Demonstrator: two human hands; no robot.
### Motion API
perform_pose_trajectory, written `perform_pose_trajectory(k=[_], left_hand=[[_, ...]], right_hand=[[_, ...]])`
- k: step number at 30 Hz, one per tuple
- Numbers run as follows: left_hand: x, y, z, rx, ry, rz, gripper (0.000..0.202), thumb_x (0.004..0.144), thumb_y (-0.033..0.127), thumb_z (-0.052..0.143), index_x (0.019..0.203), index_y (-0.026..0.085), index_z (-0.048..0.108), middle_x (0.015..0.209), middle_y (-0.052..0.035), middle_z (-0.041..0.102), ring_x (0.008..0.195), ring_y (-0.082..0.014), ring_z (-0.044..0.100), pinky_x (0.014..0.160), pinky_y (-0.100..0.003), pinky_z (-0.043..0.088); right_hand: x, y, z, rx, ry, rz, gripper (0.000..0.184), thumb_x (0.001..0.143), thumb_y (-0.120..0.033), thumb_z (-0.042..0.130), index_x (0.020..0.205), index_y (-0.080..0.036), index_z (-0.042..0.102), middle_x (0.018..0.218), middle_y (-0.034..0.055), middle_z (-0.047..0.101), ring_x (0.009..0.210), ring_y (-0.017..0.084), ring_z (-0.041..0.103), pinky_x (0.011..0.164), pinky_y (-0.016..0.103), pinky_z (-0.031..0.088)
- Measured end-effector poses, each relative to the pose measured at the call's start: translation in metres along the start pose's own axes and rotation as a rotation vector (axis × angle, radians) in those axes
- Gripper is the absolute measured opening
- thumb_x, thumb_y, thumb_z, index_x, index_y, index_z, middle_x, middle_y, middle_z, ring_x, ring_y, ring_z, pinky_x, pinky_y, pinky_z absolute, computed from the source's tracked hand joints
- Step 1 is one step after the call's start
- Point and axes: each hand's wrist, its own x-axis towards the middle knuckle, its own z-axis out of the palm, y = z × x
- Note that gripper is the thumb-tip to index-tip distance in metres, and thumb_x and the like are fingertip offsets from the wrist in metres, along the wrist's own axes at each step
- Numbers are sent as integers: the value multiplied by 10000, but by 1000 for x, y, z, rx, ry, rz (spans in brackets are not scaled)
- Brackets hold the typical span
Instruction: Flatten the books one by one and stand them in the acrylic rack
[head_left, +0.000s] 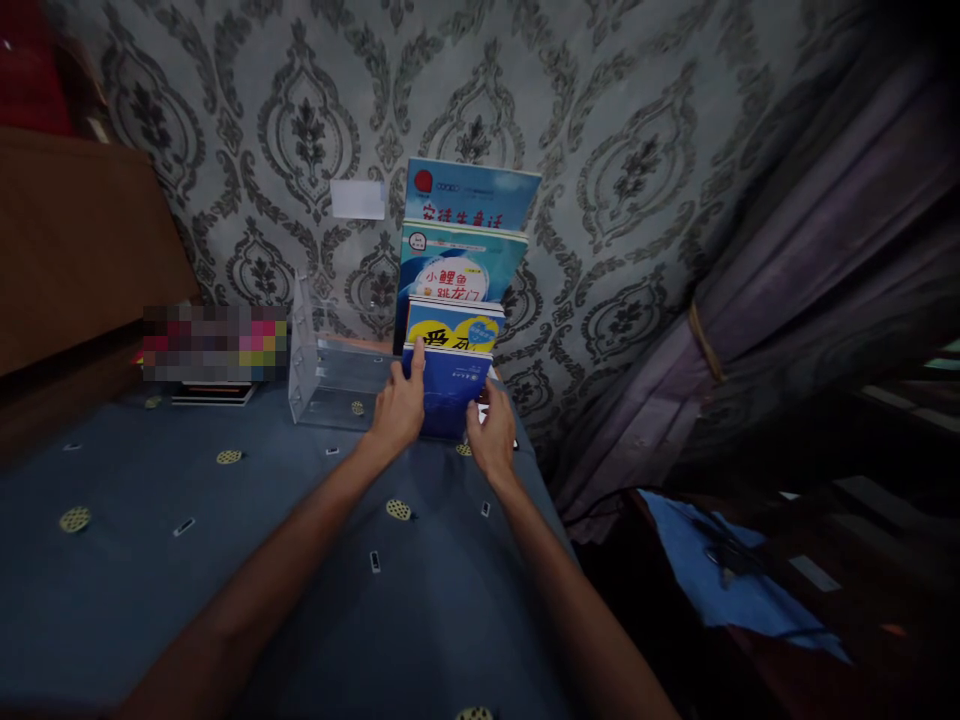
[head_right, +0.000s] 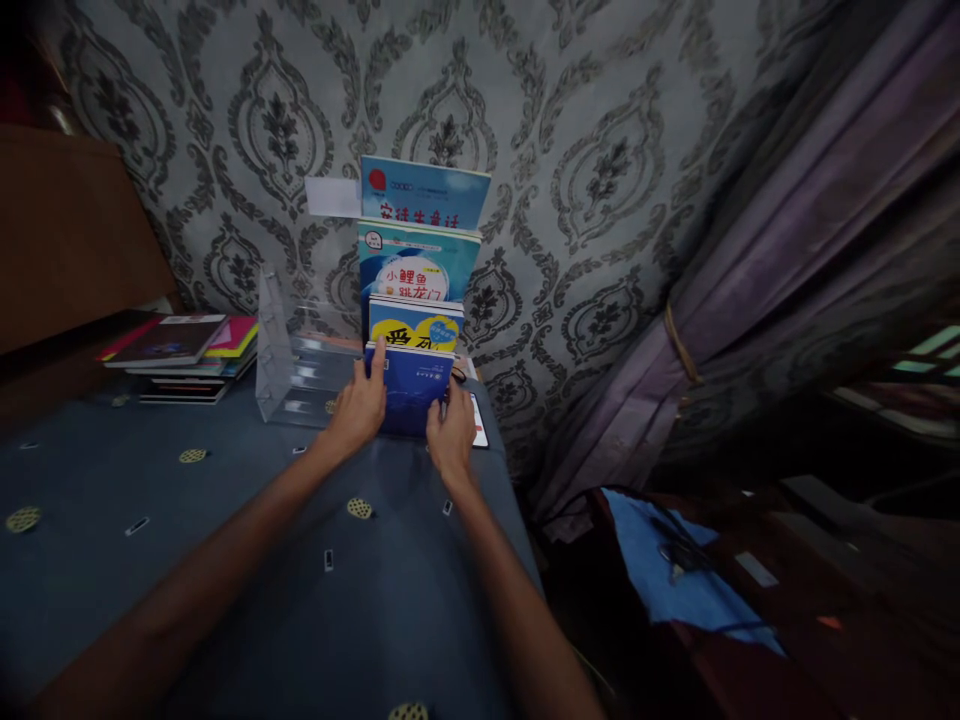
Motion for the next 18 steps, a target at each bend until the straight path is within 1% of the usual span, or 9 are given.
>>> perform_pose_trajectory(k=[3, 7, 11, 18], left_hand=[[0, 1, 0, 4, -1, -11, 826, 972, 93, 360, 1623, 272, -116, 1295, -185, 523, 1061, -299, 686, 919, -421, 550], [1, 0, 1, 3, 6, -17, 843, 965, 87, 361, 1620, 280, -133, 1285, -178, 531, 1039, -293, 693, 918, -422, 550], [0, 0, 1, 28, 4, -12, 868, 947, 69, 375, 1622, 282, -126, 1282, -177, 531, 1013, -283, 703, 907, -416, 555], [0, 3, -3, 67, -8, -13, 867, 944, 59, 383, 1625, 280, -106, 1309, -187, 521, 1009, -277, 711, 880, -389, 568]], right_hand=[[1, 3, 2, 37, 16, 19, 477, 883, -271, 497, 1344, -172, 571, 1156, 142, 646, 1091, 294, 606, 956, 500, 524], [0, 7, 8, 123, 32, 58, 461, 870, -267, 503, 1314, -170, 582, 1173, 144, 649, 1060, 283, 621, 906, 478, 546], [0, 9, 10, 133, 58, 60, 435, 862, -258, 512, 1282, -192, 600, 1136, 124, 664, 1033, 272, 631, 890, 467, 555], [-1, 7, 10, 165, 71, 64, 427, 851, -268, 522, 1259, -177, 612, 1156, 140, 673, 1025, 279, 640, 876, 466, 562]])
